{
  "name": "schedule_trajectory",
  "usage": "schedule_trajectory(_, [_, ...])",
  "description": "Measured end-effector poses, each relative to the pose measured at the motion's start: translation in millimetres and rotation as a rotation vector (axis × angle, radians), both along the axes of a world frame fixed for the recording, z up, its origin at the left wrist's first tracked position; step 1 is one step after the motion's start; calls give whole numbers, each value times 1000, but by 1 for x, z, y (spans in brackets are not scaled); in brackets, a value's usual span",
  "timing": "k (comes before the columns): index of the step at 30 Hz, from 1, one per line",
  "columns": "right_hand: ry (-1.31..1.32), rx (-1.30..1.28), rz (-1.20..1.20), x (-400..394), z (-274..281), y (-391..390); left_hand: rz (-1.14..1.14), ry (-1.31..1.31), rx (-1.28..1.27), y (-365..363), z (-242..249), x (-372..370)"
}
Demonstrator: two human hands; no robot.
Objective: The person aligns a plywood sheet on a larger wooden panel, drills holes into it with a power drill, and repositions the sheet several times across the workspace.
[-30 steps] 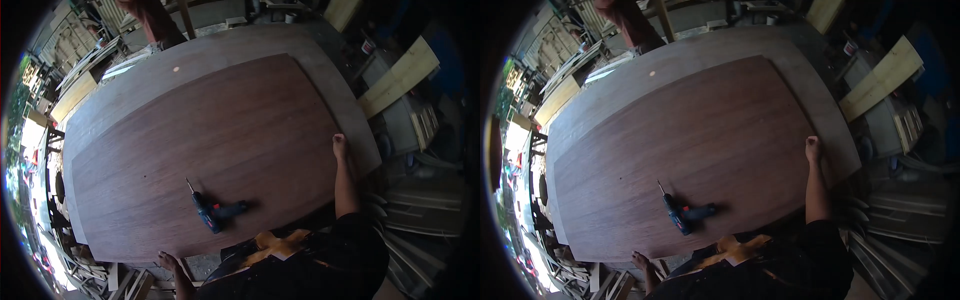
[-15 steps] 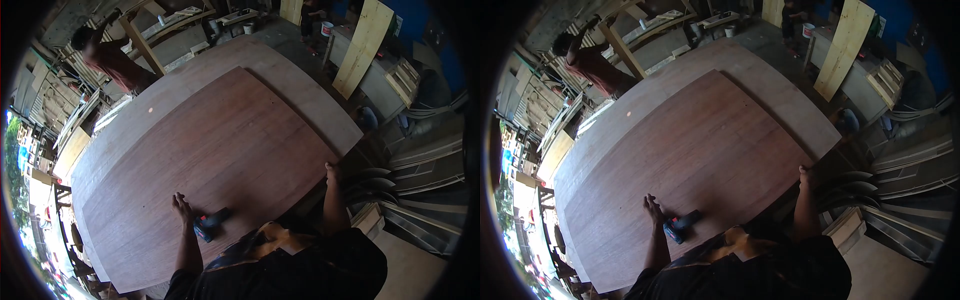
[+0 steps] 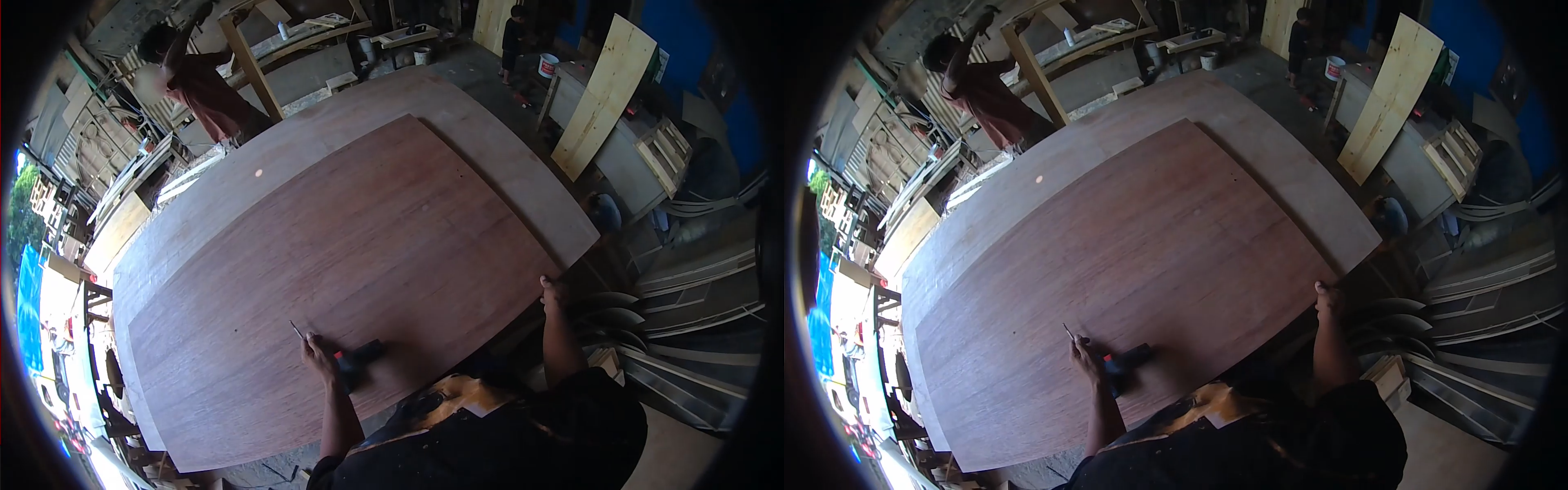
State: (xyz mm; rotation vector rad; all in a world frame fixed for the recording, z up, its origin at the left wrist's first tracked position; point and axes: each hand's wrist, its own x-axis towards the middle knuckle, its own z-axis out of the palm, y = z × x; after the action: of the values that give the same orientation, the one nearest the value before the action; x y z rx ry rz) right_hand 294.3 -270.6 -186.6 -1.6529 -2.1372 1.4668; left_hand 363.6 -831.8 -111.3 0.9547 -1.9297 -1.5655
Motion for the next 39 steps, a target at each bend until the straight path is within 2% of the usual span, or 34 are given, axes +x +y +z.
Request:
schedule_trajectory(4, [-12, -71, 168, -1, -20, 38, -59, 103, -80, 40, 22, -57])
schedule_trajectory(7, [-158, -217, 447, -3, -29, 70, -327, -11, -265, 69, 31, -113])
schedule_trajectory(8, [-209, -233, 547, -11, -31, 84, -329, 9, -272, 76, 27, -136])
schedule_trajectory(9, [-196, -237, 563, -17, 7, 71, -408, -80, -313, 85, 16, -162])
schedule_trajectory(10, [-205, -289, 558, -20, 9, 74, -486, -171, -352, 97, 2, -192])
schedule_trajectory(12, [-219, -361, 525, -22, 17, 77, -516, -128, -339, 124, -21, -257])
schedule_trajectory(15, [-143, -335, 473, -26, 26, 75, -788, -207, -755, 162, -45, -357])
schedule_trajectory(17, [-158, -374, 488, -26, 28, 75, -893, -161, -886, 182, -61, -426])
schedule_trajectory(18, [-185, -391, 492, -25, 27, 75, -858, -204, -833, 193, -68, -459])
schedule_trajectory(20, [-228, -423, 476, -29, 22, 76, -822, -113, -874, 215, -58, -514])
schedule_trajectory(22, [-281, -456, 470, -31, 20, 79, -771, -223, -972, 234, -44, -564])
schedule_trajectory(24, [-328, -493, 449, -21, 5, 81, -769, -228, -1073, 240, -46, -613])
schedule_trajectory(26, [-327, -339, 497, -5, -18, 84, -738, -158, -1198, 236, -68, -665])
schedule_trajectory(27, [-330, -351, 492, -7, -18, 81, -747, -164, -1206, 234, -75, -691])
schedule_trajectory(29, [-168, -81, 591, -7, -12, 78, -663, -179, -1141, 235, -92, -731])
schedule_trajectory(30, [-180, -83, 588, -4, -25, 79, -673, -187, -1136, 244, -94, -742])
schedule_trajectory(32, [-905, -255, 1117, 15, -45, 85, -608, -509, -1083, 267, -88, -740])
schedule_trajectory(33, [-924, -263, 1115, 4, -35, 87, -619, -524, -1074, 273, -87, -745])
schedule_trajectory(35, [-466, -219, 477, -25, 3, 81, -586, -512, -1050, 270, -89, -741])
schedule_trajectory(39, [-457, -250, 479, -27, 6, 76, -581, -475, -1066, 267, -89, -740])
